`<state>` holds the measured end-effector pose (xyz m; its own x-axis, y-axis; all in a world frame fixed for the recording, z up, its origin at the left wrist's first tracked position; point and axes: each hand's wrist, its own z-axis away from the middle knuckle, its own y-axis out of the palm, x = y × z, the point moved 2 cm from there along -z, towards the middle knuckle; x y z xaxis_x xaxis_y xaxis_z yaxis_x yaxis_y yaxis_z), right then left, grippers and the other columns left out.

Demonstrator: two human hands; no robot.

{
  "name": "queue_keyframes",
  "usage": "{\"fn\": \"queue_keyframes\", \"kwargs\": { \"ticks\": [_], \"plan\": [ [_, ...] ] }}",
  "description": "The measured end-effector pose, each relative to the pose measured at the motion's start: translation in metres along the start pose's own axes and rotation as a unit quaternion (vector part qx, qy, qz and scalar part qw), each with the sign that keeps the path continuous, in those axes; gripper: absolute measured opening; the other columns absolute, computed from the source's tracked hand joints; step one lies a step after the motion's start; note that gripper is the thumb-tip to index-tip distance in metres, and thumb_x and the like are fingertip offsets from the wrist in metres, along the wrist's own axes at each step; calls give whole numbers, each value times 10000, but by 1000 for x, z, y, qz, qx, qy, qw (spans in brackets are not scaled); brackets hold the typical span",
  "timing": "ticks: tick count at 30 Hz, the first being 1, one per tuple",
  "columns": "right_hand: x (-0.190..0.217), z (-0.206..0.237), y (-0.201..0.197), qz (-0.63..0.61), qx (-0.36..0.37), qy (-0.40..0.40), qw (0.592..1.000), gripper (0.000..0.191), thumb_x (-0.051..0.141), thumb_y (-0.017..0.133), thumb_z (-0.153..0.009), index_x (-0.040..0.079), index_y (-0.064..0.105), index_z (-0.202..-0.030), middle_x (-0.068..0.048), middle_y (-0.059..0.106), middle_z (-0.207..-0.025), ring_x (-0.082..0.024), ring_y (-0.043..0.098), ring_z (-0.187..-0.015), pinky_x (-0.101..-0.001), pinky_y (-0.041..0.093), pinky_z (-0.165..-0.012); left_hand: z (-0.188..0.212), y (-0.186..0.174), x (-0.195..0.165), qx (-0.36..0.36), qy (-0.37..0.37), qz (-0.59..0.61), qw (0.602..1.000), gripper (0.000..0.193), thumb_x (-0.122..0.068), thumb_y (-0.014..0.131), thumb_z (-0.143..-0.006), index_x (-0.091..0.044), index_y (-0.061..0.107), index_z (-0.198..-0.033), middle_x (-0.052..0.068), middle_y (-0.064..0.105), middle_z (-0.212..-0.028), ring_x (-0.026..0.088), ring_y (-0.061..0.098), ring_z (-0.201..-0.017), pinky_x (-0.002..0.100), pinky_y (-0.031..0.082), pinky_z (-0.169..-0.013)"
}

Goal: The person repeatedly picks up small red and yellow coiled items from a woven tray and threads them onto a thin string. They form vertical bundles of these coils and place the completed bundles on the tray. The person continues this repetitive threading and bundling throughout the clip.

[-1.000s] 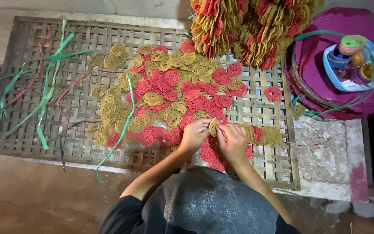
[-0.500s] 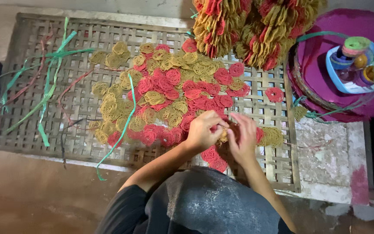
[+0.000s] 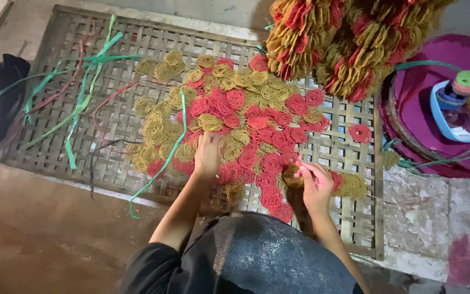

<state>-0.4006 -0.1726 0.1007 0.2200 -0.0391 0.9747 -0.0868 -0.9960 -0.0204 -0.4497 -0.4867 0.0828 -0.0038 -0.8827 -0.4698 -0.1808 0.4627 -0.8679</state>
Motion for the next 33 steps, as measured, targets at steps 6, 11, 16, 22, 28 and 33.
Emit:
{"fn": "queue_keyframes", "kwargs": {
  "ticks": [6, 11, 16, 22, 28, 33],
  "plan": [
    [22, -1, 25, 180, 19, -89, 979, 92, 30, 663, -982, -4, 742, -1014, -76, 677, -849, -160, 627, -785, -298, 484, -736, -3, 10, 6, 53, -122, 401, 906, 305, -160, 534, -1025, -41, 729, -1226, 134, 750, -1231, 225, 737, -1088, 374, 575, -963],
    [30, 5, 31, 261, 26, -94, 960, 64, 101, 726, -924, 53, 759, -948, -75, 664, -780, -217, 609, -693, -351, 450, -668, 20, 54, -37, 197, -187, 639, 720, 381, -200, 457, -1074, -16, 641, -1353, 114, 705, -1299, 220, 697, -1135, 438, 576, -977],
    [34, 6, 27, 332, 26, -138, 933, 80, 146, 733, -925, 72, 756, -945, -80, 690, -832, -257, 625, -742, -388, 447, -728, 33, 75, -66, 249, -143, 626, 725, 415, -224, 427, -1073, -31, 620, -1386, 97, 713, -1283, 204, 694, -1140, 402, 581, -1013],
    [40, 6, 26, 354, 23, -139, 924, 74, 152, 720, -933, 82, 743, -942, -85, 691, -855, -276, 639, -774, -394, 448, -751, 38, 78, -80, 253, -107, 644, 714, 407, -226, 460, -1086, -5, 618, -1390, 86, 706, -1267, 167, 667, -1139, 402, 581, -985],
    [42, 3, 30, 359, 29, -148, 921, 70, 147, 719, -924, 82, 741, -941, -93, 681, -848, -293, 642, -786, -405, 453, -751, 38, 74, -82, 247, -115, 619, 737, 403, -251, 468, -1095, -47, 630, -1402, 63, 713, -1240, 131, 653, -1097, 339, 555, -945],
    [39, 2, 31, 361, 27, -138, 922, 75, 148, 722, -920, 73, 723, -919, -94, 684, -850, -294, 647, -787, -409, 458, -755, 38, 62, -87, 237, -104, 589, 766, 400, -253, 463, -1083, -70, 638, -1392, 27, 720, -1226, 105, 656, -1078, 315, 545, -930]
  ]
}}
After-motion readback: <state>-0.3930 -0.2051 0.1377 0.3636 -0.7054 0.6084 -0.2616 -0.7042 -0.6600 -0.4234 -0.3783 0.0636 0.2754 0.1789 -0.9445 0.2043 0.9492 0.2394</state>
